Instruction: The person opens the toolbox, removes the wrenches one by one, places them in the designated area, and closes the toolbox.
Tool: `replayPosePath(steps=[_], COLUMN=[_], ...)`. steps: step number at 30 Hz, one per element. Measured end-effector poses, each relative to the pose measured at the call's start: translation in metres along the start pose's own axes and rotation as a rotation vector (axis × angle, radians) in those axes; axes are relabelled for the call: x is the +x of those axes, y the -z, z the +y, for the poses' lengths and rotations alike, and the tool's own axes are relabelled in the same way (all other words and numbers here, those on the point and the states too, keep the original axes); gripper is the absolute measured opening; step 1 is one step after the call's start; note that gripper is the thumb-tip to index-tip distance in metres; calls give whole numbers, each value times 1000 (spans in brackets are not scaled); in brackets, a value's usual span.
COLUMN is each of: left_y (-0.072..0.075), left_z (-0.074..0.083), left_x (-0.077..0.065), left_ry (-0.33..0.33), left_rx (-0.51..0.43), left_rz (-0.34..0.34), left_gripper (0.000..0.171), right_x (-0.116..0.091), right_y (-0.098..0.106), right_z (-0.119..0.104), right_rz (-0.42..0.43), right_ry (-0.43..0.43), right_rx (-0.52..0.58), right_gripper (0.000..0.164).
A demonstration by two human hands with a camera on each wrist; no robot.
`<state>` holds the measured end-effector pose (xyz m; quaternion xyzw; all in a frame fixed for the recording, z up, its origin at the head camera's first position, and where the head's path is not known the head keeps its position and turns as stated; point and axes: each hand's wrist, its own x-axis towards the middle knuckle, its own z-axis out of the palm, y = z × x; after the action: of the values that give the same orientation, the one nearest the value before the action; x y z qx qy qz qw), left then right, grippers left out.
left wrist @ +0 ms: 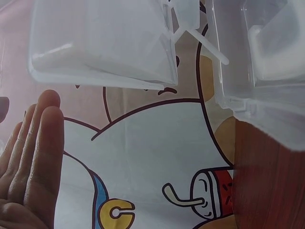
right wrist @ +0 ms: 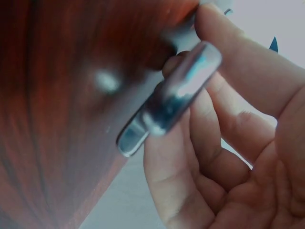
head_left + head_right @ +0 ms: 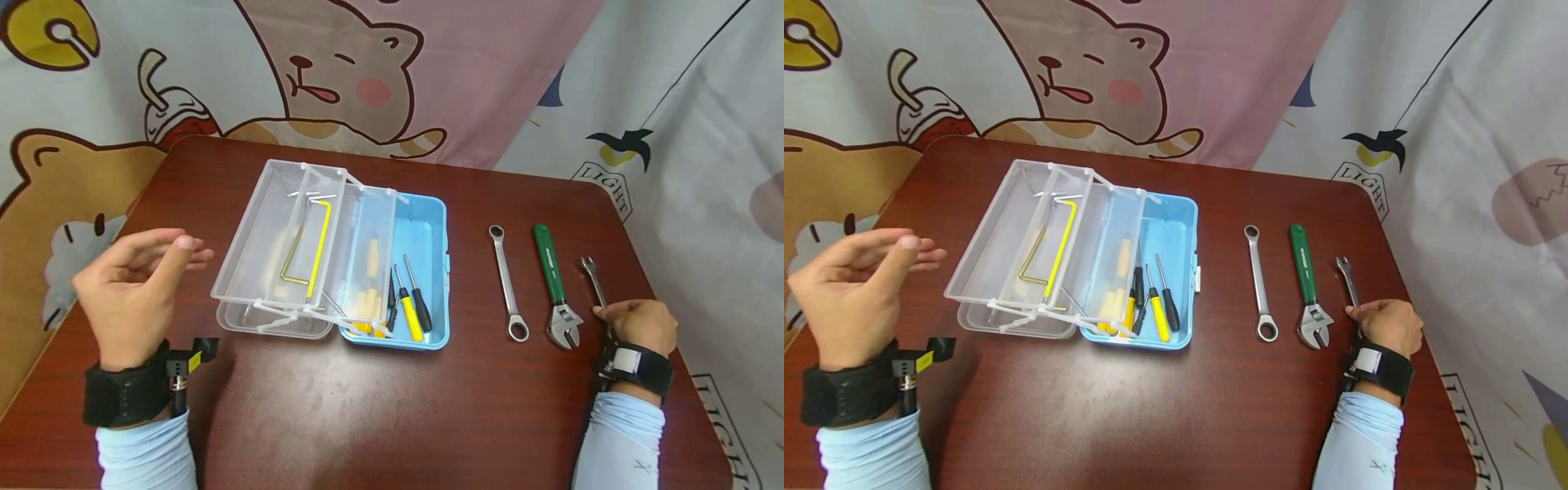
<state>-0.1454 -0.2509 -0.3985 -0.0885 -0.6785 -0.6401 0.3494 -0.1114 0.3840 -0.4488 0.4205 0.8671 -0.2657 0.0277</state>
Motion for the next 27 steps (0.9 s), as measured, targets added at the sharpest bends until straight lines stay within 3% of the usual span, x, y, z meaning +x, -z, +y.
replayPosePath(steps=[3, 9, 13, 19, 22, 27], left_y=[0, 0, 1, 2, 3, 6], left_z=[-1, 0, 0, -2, -4, -10], left_x=[0, 0, 0, -1, -1, 0], left_ry=[0, -4, -1, 14, 36, 87], left_rx=[-27, 61, 57, 129, 172, 324], left_rz=[1, 0, 1, -1, 2, -12], left_gripper=[22, 21, 21, 20, 20, 23], right_x=[0, 0, -1, -3, -3, -12], right_y=[0, 0, 1, 2, 3, 3], right_z=[1, -2, -3, -3, -2, -11], right_rz=[-3, -27, -38, -49, -27, 58], right_ry=[-6, -18, -27, -23, 22, 132], right_rx=[-1, -19, -20, 2, 14, 39], right_gripper=[53, 59, 64, 61, 56, 52])
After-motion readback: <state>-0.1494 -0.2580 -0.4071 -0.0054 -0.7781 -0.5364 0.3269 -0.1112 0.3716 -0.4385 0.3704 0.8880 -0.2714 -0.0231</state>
